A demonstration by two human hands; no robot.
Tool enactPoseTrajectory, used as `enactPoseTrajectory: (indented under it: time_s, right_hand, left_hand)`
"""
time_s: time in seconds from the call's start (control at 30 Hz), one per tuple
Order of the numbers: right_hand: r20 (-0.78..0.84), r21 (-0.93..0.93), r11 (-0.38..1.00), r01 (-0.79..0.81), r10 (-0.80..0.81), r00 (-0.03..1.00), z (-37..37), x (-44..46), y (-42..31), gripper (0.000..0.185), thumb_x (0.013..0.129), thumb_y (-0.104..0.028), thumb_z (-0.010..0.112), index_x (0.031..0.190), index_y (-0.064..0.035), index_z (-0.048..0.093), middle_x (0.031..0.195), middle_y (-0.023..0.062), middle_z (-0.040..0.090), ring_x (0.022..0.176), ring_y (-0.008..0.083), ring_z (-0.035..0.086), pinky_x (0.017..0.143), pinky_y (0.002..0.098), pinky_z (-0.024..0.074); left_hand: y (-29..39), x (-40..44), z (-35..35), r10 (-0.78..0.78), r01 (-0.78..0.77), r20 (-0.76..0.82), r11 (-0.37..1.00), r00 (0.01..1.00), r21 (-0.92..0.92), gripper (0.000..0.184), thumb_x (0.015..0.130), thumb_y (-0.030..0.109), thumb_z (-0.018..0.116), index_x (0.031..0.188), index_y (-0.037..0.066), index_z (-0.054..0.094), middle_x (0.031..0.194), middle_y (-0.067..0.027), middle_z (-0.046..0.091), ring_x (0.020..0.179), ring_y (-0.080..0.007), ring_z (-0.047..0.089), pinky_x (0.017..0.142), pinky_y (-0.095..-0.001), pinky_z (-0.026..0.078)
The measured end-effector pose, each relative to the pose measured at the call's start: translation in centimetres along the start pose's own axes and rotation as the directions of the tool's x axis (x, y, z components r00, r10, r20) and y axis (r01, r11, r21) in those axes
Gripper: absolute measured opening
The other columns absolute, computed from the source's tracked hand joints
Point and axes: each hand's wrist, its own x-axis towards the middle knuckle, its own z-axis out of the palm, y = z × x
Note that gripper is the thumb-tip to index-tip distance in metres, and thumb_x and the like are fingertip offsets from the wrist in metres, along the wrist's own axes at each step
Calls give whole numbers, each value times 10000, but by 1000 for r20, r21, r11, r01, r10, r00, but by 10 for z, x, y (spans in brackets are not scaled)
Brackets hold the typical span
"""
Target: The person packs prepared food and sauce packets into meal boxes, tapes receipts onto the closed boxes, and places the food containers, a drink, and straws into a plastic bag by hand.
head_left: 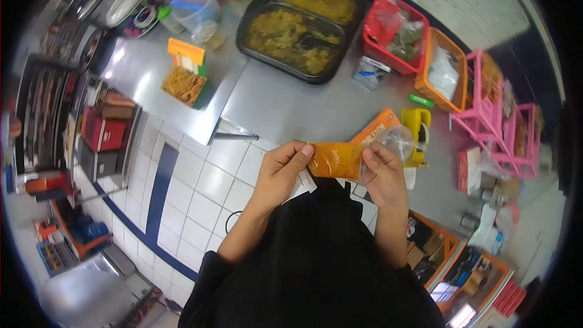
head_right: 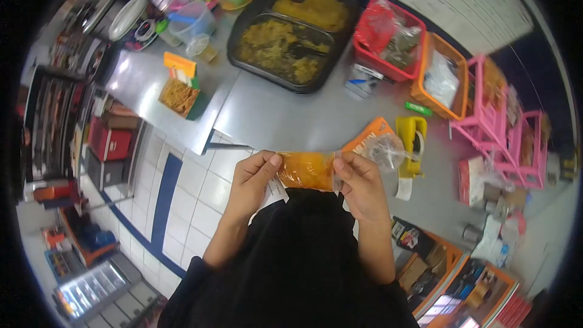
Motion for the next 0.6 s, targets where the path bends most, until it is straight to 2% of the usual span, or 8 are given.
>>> enactPoseTrajectory:
  time_s: [0.1, 0.17, 0.27, 0.33, 0.37, 0.43, 0.5, 0.6]
  right_hand:
    - [212, -46, 998, -41, 50, 976, 48, 9, -23, 225, 1015, -200, 593, 1049, 23, 603, 1039, 162, 662, 1041, 323, 677, 771, 450, 623]
    - [395, 139, 977, -164, 98, 914, 71, 13, -37, 216, 1033, -192, 550, 1063, 22, 549, 1052, 216, 637, 1162, 454, 615, 827, 545, 604]
    - [566, 214, 930, -300, 132, 813, 119, 9, -67, 222, 1040, -206, 534, 1069, 14, 524, 1019, 225, 630, 1199, 492, 584, 824, 592, 587]
    - [790, 147, 761, -631, 294, 538, 139, 13, -80, 273, 1015, -177, 550, 1212, 4, 493, 1171, 226, 579, 1200, 416, 581, 875, 516, 543]
    - [866, 67, 645, -762, 342, 366, 151, 17, -85, 334, 1003, -163, 558, 1284, -1, 478, 1248, 227, 554, 1201, 377, 580, 900, 478, 521]
    - [939, -147, 387, -910, 344, -6, 178, 31, -91, 482, 978, -134, 573, 1427, -12, 446, 1400, 228, 503, 1202, 301, 577, 951, 402, 476]
    - [853, -507, 152, -848, 227, -470, 213, 77, -85, 704, 919, 25, 518, 1570, -29, 256, 1610, 213, 275, 1349, 185, 483, 1080, 286, 376]
    - [836, -443, 15, -896, 369, -407, 250, 83, -73, 655, 923, -5, 535, 1547, -73, 350, 1618, 246, 231, 1426, 261, 386, 1126, 364, 340]
  left_hand:
    - [-2, 1, -17, 70, -80, -171, 995, 983, -53, 326, 1061, 242, 516, 1016, -34, 683, 898, -47, 697, 857, -120, 632, 844, -263, 471]
    - [-3, -3, -40, 78, -75, -281, 997, 957, 21, 351, 1064, 262, 506, 1020, -37, 685, 895, -66, 707, 872, -133, 643, 865, -277, 471]
    - [8, -19, -61, 4, 16, -389, 999, 921, 47, 385, 1062, 299, 500, 1023, -33, 689, 875, -89, 720, 888, -143, 648, 904, -290, 456]
    - [12, -20, -73, 8, 14, -397, 999, 918, 53, 375, 1062, 300, 503, 1026, -22, 693, 882, -81, 722, 891, -140, 643, 903, -286, 452]
    - [8, -20, -81, 50, -23, -389, 997, 920, 73, 385, 1054, 311, 504, 1044, -30, 682, 885, -112, 716, 808, -126, 651, 629, -229, 495]
    - [9, -17, -97, 99, -73, -383, 994, 918, 81, 370, 1055, 298, 509, 1047, -29, 682, 885, -107, 715, 814, -125, 650, 662, -236, 496]
    - [17, -15, -118, 102, -93, -340, 995, 935, 43, 333, 1054, 268, 522, 1054, -25, 682, 887, -92, 713, 846, -130, 647, 768, -263, 492]
    - [30, -9, -167, 78, -75, -310, 997, 948, 21, 337, 1057, 275, 514, 1060, -18, 681, 883, -84, 711, 869, -130, 643, 795, -268, 486]
